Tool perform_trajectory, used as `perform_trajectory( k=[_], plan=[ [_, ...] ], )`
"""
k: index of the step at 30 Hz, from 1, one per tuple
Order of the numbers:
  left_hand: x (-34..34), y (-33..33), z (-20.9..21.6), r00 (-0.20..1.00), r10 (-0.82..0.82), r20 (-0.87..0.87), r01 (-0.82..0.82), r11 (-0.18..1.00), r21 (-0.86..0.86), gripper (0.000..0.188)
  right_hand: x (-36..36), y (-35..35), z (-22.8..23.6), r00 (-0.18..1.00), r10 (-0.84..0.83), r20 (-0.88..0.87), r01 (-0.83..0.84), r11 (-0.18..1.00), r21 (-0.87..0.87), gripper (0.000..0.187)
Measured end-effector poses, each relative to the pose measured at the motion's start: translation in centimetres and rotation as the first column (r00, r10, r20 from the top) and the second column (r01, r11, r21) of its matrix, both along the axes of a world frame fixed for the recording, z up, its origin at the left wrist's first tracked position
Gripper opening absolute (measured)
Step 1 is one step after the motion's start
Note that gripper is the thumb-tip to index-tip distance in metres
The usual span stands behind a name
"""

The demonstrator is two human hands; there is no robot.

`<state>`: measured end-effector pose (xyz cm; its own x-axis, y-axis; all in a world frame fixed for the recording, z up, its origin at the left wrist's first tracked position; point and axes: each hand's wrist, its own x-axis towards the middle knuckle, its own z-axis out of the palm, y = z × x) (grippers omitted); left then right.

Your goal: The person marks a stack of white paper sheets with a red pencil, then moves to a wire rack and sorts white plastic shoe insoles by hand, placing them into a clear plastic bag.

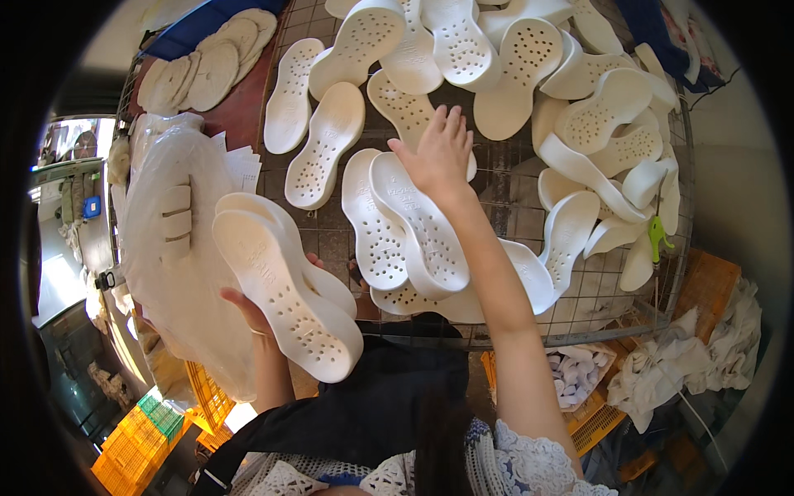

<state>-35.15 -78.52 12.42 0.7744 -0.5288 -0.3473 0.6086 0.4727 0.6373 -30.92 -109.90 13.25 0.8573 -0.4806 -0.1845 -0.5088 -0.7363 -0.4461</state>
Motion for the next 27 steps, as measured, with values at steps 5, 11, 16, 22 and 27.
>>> perform_trajectory(
  k=[5,11,16,22,27],
  plan=[
    [-1.4,3.6,-2.1,0.97,0.143,-0.197,-0.106,0.976,0.188,0.086,3.3,-2.6,-8.2,0.977,0.115,-0.18,-0.144,0.977,-0.155,0.097],
    [-1.7,5.5,-5.5,0.854,-0.123,-0.505,0.185,0.98,0.074,0.083,-5.8,1.4,4.1,0.563,0.802,0.199,-0.76,0.597,-0.256,0.101],
    [-6.5,9.9,-6.1,0.918,-0.089,-0.386,0.139,0.985,0.103,0.096,-11.6,8.8,1.6,0.88,0.306,-0.363,-0.385,0.908,-0.167,0.118],
    [-13.2,16.3,-6.6,0.907,0.099,-0.409,-0.04,0.988,0.149,0.086,-16.6,6.5,-4.0,0.996,0.06,-0.065,-0.072,0.977,-0.201,0.042],
    [-7.7,22.7,-4.1,0.955,0.252,-0.155,-0.186,0.919,0.349,0.08,-11.6,13.2,3.9,0.947,0.19,0.261,-0.169,0.981,-0.099,0.031]
  ],
)
